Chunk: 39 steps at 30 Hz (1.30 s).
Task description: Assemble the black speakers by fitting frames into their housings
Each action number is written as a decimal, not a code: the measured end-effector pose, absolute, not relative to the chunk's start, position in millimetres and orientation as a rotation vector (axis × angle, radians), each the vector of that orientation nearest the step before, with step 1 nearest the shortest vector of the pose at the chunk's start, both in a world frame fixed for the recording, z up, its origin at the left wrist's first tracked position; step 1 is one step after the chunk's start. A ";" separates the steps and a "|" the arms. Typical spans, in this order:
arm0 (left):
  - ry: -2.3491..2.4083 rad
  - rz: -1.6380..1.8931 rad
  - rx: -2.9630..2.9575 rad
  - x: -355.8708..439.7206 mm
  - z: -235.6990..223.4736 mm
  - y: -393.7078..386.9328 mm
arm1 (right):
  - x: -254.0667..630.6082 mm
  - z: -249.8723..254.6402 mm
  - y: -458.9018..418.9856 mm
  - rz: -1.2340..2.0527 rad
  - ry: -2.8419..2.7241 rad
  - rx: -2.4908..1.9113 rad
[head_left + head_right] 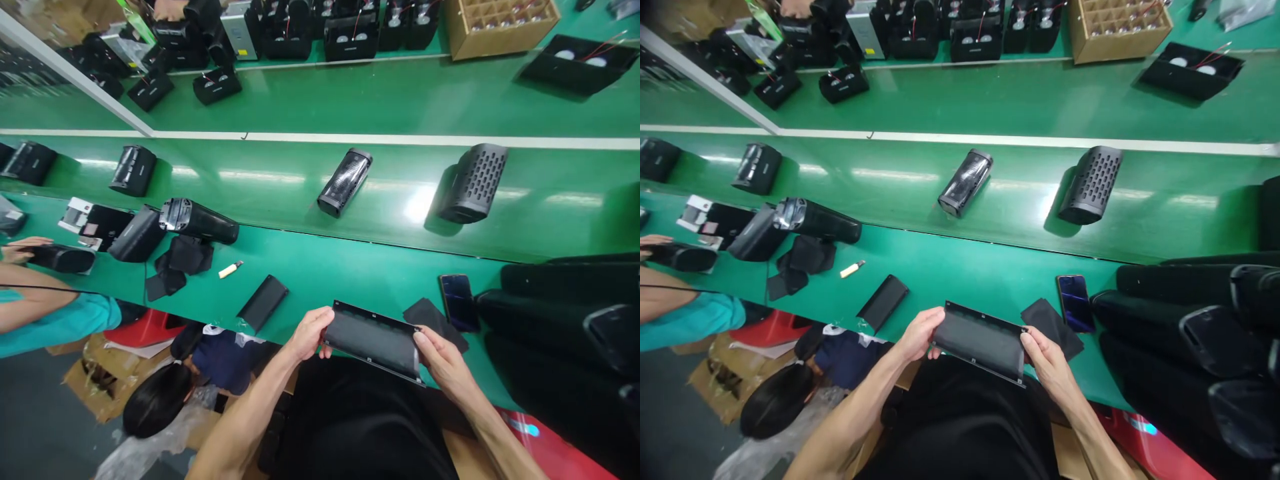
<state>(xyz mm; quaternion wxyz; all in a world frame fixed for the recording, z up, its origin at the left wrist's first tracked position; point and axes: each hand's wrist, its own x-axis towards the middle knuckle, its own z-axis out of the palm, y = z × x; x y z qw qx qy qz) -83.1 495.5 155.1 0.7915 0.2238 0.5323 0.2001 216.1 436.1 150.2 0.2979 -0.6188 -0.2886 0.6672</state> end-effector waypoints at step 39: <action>0.958 0.311 0.548 -86.4 147.0 470.2 | 219.6 142.2 431.6 1.833 -0.582 -1.591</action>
